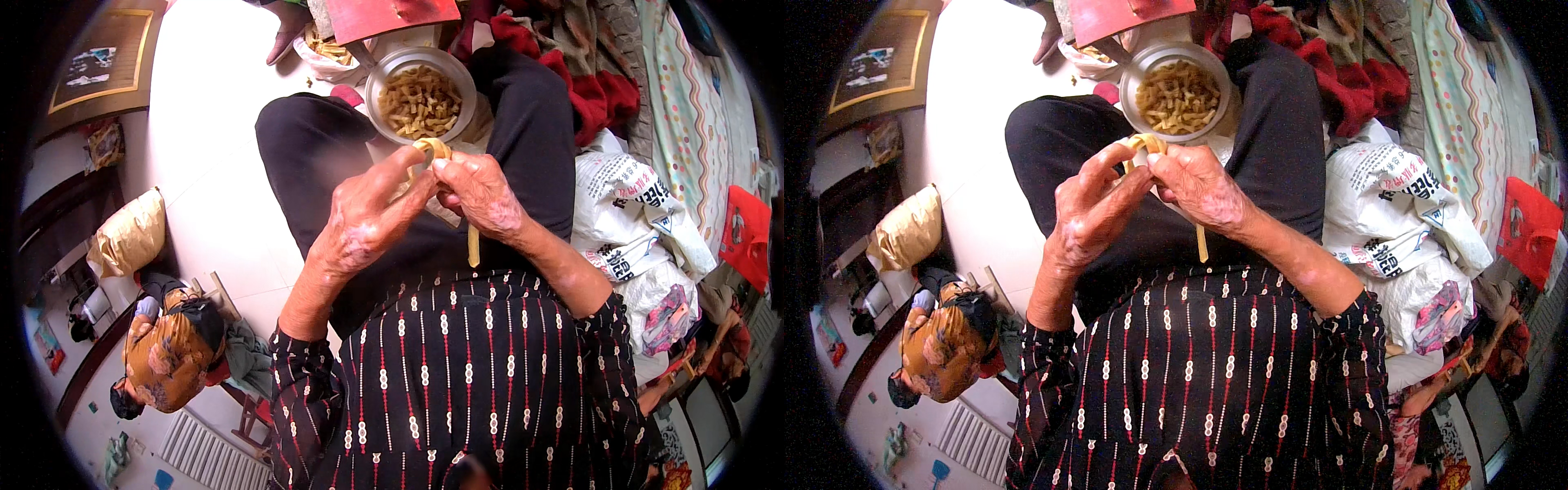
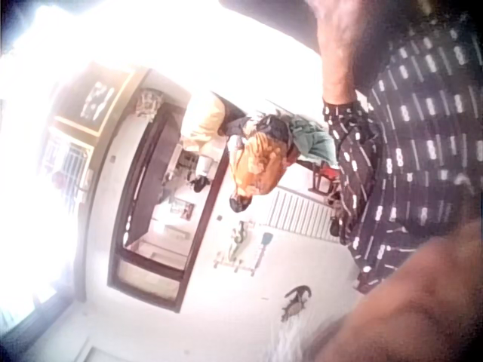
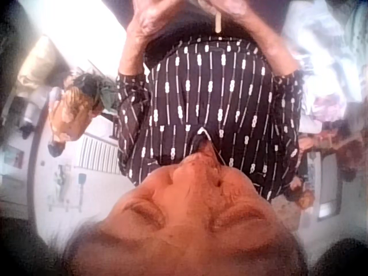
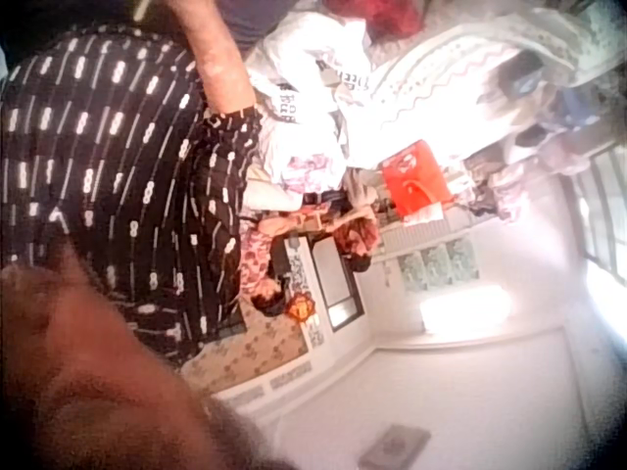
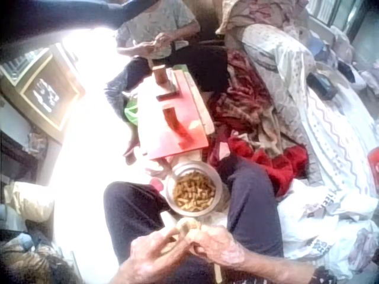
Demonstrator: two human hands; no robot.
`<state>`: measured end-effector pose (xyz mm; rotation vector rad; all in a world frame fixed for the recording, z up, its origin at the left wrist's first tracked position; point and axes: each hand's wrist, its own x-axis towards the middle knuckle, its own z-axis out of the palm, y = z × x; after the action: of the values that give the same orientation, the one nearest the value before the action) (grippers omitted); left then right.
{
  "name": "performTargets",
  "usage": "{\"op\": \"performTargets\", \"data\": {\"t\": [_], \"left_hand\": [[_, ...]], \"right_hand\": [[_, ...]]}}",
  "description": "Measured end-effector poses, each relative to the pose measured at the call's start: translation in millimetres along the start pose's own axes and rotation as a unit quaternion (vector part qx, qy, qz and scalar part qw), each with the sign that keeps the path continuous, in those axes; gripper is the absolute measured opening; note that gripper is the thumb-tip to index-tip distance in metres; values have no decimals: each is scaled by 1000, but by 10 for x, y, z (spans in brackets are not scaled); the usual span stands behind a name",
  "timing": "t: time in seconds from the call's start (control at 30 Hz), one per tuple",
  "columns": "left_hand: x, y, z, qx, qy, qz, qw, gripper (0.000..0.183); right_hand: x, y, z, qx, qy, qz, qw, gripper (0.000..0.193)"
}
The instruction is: The person ties thin yellow strips of food into knots by hand and places them into a bowl.
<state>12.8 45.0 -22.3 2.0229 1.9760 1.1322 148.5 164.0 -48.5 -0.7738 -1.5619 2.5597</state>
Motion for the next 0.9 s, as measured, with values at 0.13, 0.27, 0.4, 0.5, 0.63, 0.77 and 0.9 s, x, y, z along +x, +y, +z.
{"op": "performTargets", "data": {"t": [0.13,0.27,0.4,0.5,0.63,0.77,0.9], "left_hand": [[-163,-26,5,16,28,-30,999,24],[-235,6,59,-142,109,-161,970,14],[-290,59,134,-441,162,-392,791,15],[-261,46,189,-573,201,-439,662,30],[-178,96,234,-623,232,-433,609,42],[-210,79,256,-625,218,-442,606,36],[-217,99,262,-580,210,-452,644,21]], "right_hand": [[20,-5,43,31,41,-20,998,33],[31,21,48,-15,49,-28,998,31],[5,-33,118,-67,55,-56,995,28],[9,-99,131,-107,38,-100,988,27],[38,-1,50,-141,-15,-134,981,26],[29,49,35,-189,-7,-139,972,25],[40,56,18,-223,-15,-138,965,24]]}}
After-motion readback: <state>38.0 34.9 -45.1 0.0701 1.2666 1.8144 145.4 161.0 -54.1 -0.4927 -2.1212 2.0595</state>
